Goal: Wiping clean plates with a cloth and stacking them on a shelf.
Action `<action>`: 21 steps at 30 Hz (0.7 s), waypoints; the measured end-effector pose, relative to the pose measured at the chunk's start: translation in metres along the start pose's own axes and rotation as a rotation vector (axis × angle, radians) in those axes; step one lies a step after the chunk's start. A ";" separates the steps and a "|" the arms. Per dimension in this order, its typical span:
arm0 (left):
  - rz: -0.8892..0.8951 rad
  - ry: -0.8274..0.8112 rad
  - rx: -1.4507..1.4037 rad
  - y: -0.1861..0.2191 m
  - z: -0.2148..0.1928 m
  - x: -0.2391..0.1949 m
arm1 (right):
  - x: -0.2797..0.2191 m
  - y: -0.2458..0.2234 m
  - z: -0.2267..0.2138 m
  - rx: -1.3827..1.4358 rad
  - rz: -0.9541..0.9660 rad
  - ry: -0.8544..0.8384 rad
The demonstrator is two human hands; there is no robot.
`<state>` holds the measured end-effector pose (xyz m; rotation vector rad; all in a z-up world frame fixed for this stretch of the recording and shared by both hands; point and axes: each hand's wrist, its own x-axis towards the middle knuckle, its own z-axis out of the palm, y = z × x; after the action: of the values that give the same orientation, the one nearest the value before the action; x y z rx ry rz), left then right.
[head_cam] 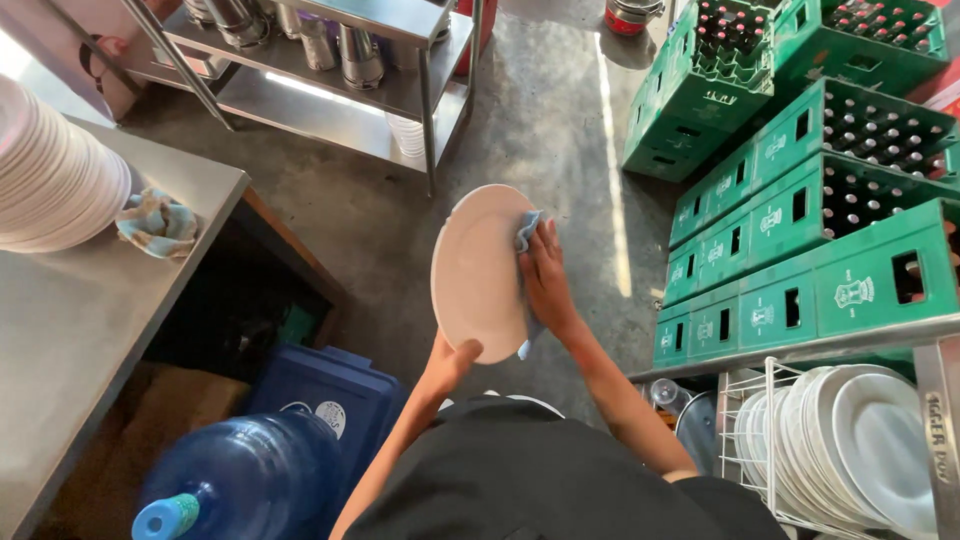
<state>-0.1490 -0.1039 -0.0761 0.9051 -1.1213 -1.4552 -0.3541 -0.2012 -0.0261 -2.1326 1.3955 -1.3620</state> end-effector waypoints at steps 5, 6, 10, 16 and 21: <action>0.088 -0.173 0.390 0.169 0.049 0.005 | -0.003 -0.073 0.000 0.368 0.076 -0.107; 0.114 -0.211 0.429 0.205 0.061 0.004 | -0.003 -0.091 -0.007 0.503 0.076 -0.154; -0.099 -0.258 0.758 0.158 0.065 0.016 | -0.024 -0.073 -0.016 0.703 0.197 -0.161; 0.131 -0.326 1.256 0.100 0.078 0.037 | -0.033 -0.087 -0.032 1.140 0.594 0.364; 0.278 -0.501 1.208 0.113 0.056 0.049 | -0.017 -0.091 -0.048 1.120 0.837 0.831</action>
<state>-0.1788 -0.1447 0.0490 1.0992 -2.4951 -0.6698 -0.3412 -0.1279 0.0475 -0.2163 1.0281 -1.9433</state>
